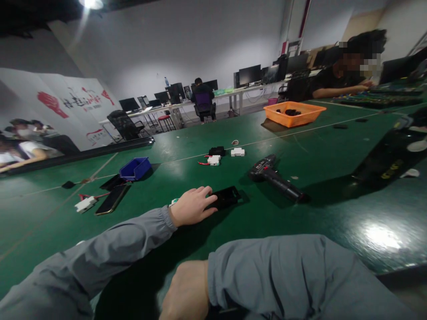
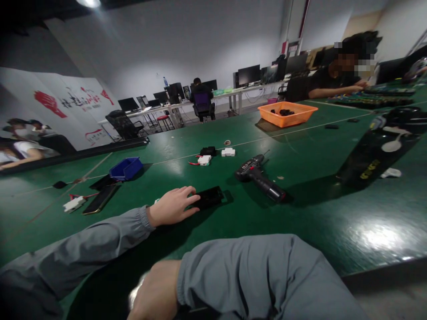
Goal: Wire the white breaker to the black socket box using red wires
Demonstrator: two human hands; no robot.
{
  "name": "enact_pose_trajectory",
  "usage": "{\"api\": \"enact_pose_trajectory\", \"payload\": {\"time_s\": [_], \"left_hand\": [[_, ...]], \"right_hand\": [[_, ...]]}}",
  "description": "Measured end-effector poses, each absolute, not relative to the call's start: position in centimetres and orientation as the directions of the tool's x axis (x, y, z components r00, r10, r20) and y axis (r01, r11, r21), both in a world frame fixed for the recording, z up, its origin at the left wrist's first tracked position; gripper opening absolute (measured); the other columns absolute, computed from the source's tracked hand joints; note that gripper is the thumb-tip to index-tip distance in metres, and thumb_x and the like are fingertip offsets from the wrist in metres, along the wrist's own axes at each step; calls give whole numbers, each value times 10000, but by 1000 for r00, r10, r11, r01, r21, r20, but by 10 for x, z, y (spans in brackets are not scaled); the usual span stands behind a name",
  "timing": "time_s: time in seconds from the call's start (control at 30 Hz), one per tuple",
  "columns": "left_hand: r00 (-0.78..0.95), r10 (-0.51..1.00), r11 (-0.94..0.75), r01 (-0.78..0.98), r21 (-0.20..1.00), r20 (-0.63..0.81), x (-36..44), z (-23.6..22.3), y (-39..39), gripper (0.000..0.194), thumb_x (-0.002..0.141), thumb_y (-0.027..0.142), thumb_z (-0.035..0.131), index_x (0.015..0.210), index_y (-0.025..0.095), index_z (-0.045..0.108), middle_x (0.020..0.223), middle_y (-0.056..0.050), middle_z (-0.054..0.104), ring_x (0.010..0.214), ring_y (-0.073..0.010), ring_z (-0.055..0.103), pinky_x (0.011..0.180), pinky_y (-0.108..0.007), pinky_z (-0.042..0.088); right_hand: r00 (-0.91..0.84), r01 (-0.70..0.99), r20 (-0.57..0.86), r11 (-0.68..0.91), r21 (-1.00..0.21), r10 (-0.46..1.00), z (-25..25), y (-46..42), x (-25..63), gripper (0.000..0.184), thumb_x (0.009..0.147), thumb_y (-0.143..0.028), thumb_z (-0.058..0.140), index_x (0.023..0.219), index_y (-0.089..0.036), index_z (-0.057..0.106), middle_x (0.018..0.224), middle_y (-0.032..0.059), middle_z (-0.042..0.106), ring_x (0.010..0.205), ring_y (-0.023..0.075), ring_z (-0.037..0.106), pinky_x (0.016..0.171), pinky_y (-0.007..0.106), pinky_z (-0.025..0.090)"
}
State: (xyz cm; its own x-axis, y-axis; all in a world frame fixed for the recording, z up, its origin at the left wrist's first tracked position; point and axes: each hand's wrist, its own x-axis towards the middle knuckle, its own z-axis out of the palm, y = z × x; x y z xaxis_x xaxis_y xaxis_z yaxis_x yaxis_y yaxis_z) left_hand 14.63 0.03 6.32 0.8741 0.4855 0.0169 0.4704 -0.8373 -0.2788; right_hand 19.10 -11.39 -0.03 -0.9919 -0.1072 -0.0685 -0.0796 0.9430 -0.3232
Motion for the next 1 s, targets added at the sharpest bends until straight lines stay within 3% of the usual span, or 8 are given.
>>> {"api": "enact_pose_trajectory", "payload": {"time_s": [0.2, 0.5, 1.0], "left_hand": [[868, 494, -795, 429, -429, -47, 144, 53, 5, 425, 978, 486, 419, 1303, 223, 494, 1227, -146, 538, 894, -239, 624, 641, -322, 494], [861, 505, -750, 401, -526, -63, 147, 37, 10, 452, 997, 490, 356, 1319, 194, 470, 1026, -128, 606, 703, -227, 663, 523, -282, 397], [901, 432, -778, 387, -495, 25, 142, 26, 22, 394, 1040, 402, 271, 1241, 159, 506, 845, -99, 644, 682, -205, 667, 559, -279, 407]], "right_hand": [[-999, -51, 3, 955, -292, -52, 8, -117, 195, 271, 939, -395, 446, 887, -259, 673, 888, -31, 731, 725, 149, 636, 391, 269, 296], [-999, -43, 9, 960, -278, -42, 12, -117, 200, 272, 938, -407, 461, 917, -248, 681, 931, -31, 739, 735, 137, 641, 419, 260, 312], [-1000, -12, 10, 970, -244, -10, 29, -121, 207, 265, 954, -380, 487, 869, -222, 682, 909, -13, 743, 766, 133, 643, 451, 267, 304]]}}
